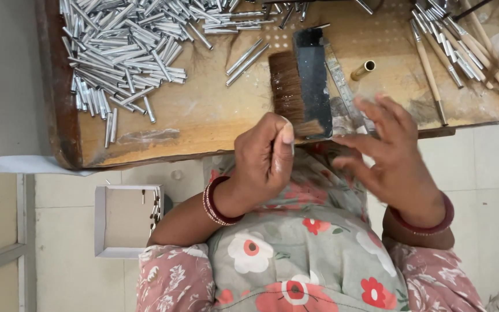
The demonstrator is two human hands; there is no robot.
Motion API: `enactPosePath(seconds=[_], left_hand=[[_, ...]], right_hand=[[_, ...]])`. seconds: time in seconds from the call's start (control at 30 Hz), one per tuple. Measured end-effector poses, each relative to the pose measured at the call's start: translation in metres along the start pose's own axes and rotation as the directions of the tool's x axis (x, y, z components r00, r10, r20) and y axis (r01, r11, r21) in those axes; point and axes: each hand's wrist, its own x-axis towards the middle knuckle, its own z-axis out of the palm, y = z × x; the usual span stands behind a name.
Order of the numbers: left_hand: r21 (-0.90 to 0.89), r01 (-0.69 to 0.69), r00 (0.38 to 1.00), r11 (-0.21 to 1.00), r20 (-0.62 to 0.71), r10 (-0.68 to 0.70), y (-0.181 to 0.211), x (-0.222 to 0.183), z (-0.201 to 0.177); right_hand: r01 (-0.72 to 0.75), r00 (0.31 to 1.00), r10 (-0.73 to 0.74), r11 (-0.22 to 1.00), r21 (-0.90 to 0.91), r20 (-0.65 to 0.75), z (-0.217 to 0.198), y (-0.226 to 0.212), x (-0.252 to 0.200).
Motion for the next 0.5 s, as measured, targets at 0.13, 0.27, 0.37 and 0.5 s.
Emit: enactPosePath(seconds=[0.13, 0.27, 0.37, 0.5], left_hand=[[-0.029, -0.019, 0.995, 0.999, 0.102, 0.021, 0.003, -0.004, 0.008], [-0.095, -0.027, 0.982, 0.995, 0.183, 0.044, 0.003, -0.005, 0.013], [-0.074, -0.030, 0.986, 0.997, 0.163, 0.041, 0.004, -0.005, 0.013], [-0.089, -0.021, 0.990, 0.996, 0.134, 0.032, 0.000, -0.005, 0.014]], right_hand=[[0.009, 0.996, -0.016, 0.997, 0.083, 0.085, -0.002, -0.019, 0.001], [-0.102, 0.995, 0.071, 0.754, 0.649, 0.074, 0.034, 0.001, -0.011], [-0.061, 0.998, 0.059, 0.719, 0.692, 0.026, 0.055, 0.022, -0.027], [0.092, 0.989, -0.011, 0.828, 0.553, -0.148, 0.070, 0.026, -0.031]])
